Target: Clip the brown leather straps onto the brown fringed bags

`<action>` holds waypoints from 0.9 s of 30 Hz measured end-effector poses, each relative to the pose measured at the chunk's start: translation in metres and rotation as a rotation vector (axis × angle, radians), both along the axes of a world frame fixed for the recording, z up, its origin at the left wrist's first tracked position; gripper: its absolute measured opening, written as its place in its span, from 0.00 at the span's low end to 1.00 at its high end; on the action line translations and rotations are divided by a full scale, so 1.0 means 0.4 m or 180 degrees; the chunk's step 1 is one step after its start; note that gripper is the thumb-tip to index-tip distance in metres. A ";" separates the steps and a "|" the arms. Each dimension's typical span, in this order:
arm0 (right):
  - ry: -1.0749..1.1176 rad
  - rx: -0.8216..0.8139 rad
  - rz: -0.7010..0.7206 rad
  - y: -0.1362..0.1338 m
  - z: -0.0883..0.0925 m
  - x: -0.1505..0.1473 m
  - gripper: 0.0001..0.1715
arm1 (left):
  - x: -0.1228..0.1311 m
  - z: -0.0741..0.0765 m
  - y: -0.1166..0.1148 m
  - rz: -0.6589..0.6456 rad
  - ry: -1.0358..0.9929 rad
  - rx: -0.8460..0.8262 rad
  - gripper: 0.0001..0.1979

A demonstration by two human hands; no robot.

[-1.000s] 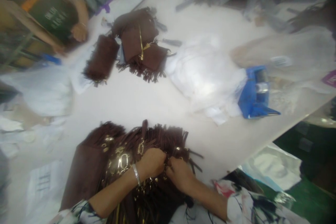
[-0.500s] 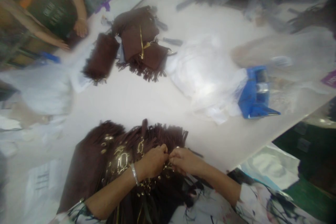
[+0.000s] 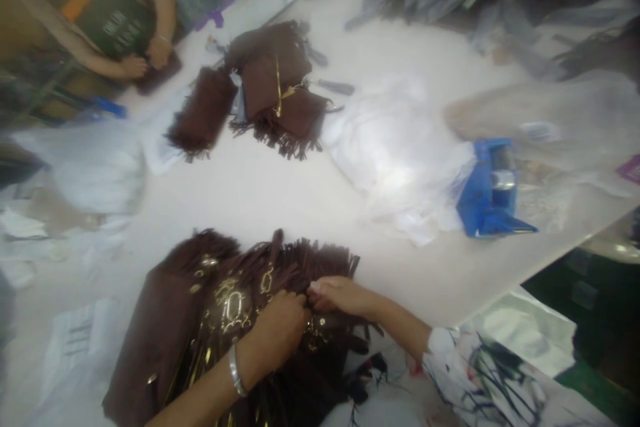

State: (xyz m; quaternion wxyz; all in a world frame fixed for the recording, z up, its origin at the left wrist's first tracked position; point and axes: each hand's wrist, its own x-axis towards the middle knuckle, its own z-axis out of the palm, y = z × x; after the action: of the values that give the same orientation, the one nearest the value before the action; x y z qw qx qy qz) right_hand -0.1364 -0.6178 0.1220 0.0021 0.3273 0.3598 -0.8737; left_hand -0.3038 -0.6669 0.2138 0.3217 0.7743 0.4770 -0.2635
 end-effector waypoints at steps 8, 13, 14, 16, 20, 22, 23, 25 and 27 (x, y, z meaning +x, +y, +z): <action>0.0436 -0.0961 0.0291 -0.008 0.086 -0.128 0.40 | 0.007 -0.042 -0.051 0.0446 -0.0218 0.0307 0.12; -0.0068 -0.1024 0.0537 -0.018 0.105 -0.183 0.39 | 0.008 0.053 -0.093 0.1170 -0.0933 0.0851 0.11; -0.0074 -0.1068 0.0590 -0.019 0.099 -0.186 0.39 | 0.000 0.088 -0.114 0.1455 -0.1177 0.1055 0.11; -0.0038 -0.1233 0.0646 -0.016 0.081 -0.190 0.39 | -0.032 0.154 -0.172 0.2255 -0.1540 0.1553 0.12; -0.0417 -0.1148 0.0696 -0.010 0.064 -0.206 0.38 | -0.165 0.187 -0.317 0.4497 -0.1063 0.2809 0.14; -0.0522 -0.0980 0.0728 -0.016 0.078 -0.226 0.37 | -0.241 0.142 -0.371 0.4967 -0.0663 0.3001 0.14; -0.0508 -0.0908 0.0749 -0.021 0.090 -0.236 0.36 | -0.272 0.111 -0.388 0.4995 -0.0574 0.2932 0.15; -0.0431 -0.0740 0.0800 -0.034 0.120 -0.254 0.30 | -0.312 0.045 -0.406 0.4879 -0.0512 0.2685 0.16; -0.0349 -0.0539 0.0842 -0.047 0.149 -0.263 0.23 | -0.324 -0.006 -0.410 0.4738 -0.0518 0.2554 0.17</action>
State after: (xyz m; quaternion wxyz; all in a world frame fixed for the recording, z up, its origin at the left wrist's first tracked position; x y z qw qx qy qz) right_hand -0.2417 -0.6368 0.1818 0.1644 0.3228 0.3242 -0.8739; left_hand -0.4335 -0.8308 0.2115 0.1454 0.3307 0.8948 0.2624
